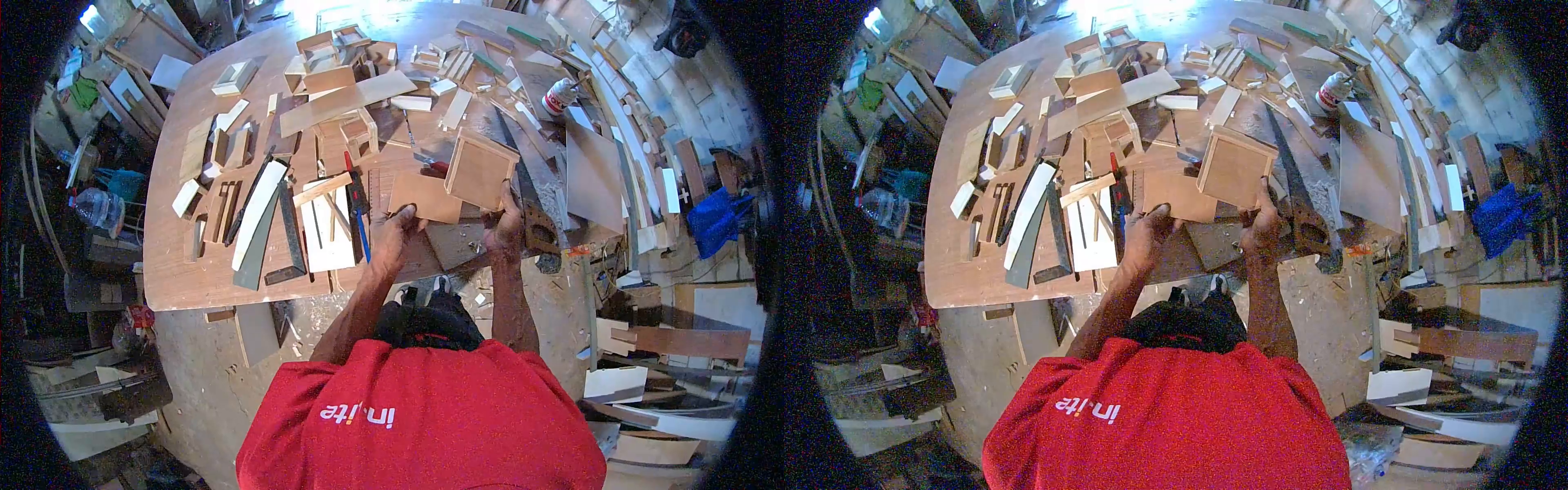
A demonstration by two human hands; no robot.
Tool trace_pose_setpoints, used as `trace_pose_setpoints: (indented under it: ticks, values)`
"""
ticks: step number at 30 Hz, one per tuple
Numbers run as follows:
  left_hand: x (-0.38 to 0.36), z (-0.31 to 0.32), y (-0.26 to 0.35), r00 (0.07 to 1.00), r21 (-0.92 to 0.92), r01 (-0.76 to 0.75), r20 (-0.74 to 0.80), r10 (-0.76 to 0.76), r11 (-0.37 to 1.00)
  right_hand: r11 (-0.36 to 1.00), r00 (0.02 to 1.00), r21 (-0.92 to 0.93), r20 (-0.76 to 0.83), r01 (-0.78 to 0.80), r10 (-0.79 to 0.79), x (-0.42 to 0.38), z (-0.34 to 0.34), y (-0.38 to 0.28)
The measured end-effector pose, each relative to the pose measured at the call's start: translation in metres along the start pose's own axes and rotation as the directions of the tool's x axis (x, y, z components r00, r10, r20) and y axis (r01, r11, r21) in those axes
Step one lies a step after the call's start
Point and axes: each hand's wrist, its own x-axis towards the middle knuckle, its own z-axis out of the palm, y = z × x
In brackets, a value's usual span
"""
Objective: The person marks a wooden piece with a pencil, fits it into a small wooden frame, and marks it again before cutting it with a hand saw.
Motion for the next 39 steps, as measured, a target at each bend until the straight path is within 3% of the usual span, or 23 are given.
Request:
trace_pose_setpoints:
  ticks: [2,4,7,11,14,16,17,19,22,26,28,31,35,37,39]
  values:
    - [0.002,-0.003,-0.005,0.997,0.015,-0.007,0.071,0.006,1.000,0.999,1.000,-0.029,0.003,0.024,-0.024,0.000,0.001,0.000]
    - [-0.007,0.012,0.003,0.998,0.017,0.012,-0.057,-0.011,1.000,0.998,0.999,-0.045,-0.032,-0.034,0.032,-0.004,0.002,-0.002]
    - [-0.010,0.017,0.009,0.998,0.021,0.039,-0.054,-0.038,0.999,0.998,0.997,-0.025,0.055,-0.051,0.053,-0.008,0.002,0.004]
    - [-0.011,0.024,0.008,0.994,-0.046,0.068,-0.078,-0.072,0.997,0.991,0.999,-0.125,0.028,-0.039,0.043,0.004,-0.012,0.027]
    - [-0.005,0.016,-0.004,0.996,-0.064,0.080,-0.028,-0.082,0.995,0.956,0.998,-0.284,0.016,0.067,-0.065,0.003,-0.008,0.031]
    - [-0.012,0.021,-0.001,0.999,-0.030,-0.008,0.035,0.009,1.000,0.855,0.957,-0.462,-0.045,0.235,-0.287,-0.010,0.003,0.023]
    - [-0.015,0.024,0.001,0.999,-0.031,-0.008,0.034,0.009,0.999,0.855,0.957,-0.463,-0.044,0.235,-0.286,-0.014,0.006,0.022]
    - [-0.019,0.029,0.002,0.999,0.000,-0.008,0.052,0.008,1.000,0.733,0.897,-0.574,0.007,0.366,-0.442,-0.023,0.010,0.019]
    - [-0.015,0.026,-0.003,0.996,-0.039,0.058,0.076,-0.055,0.998,0.610,0.858,-0.679,0.058,0.408,-0.510,-0.036,0.016,0.011]
    - [-0.014,0.026,-0.010,0.985,-0.061,0.111,0.138,-0.102,0.992,0.482,0.787,-0.706,0.175,0.519,-0.591,-0.025,-0.001,0.023]
    - [-0.014,0.027,-0.014,0.981,0.050,-0.006,0.192,-0.004,0.999,0.450,0.799,-0.714,0.257,0.535,-0.543,-0.031,-0.002,0.019]
    - [-0.014,0.029,-0.019,0.985,0.106,-0.027,0.170,0.009,0.994,0.515,0.845,-0.722,0.182,0.463,-0.504,-0.044,0.007,0.014]
    - [-0.016,0.030,-0.021,0.983,0.114,-0.054,0.179,0.033,0.992,0.504,0.862,-0.747,0.183,0.435,-0.473,-0.040,0.004,0.015]
    - [-0.016,0.033,-0.022,0.980,0.076,-0.083,0.187,0.067,0.994,0.372,0.750,-0.724,0.297,0.580,-0.591,-0.038,0.004,0.015]
    - [-0.017,0.034,-0.022,0.981,0.078,-0.073,0.186,0.057,0.994,0.365,0.754,-0.728,0.312,0.581,-0.578,-0.038,0.002,0.014]
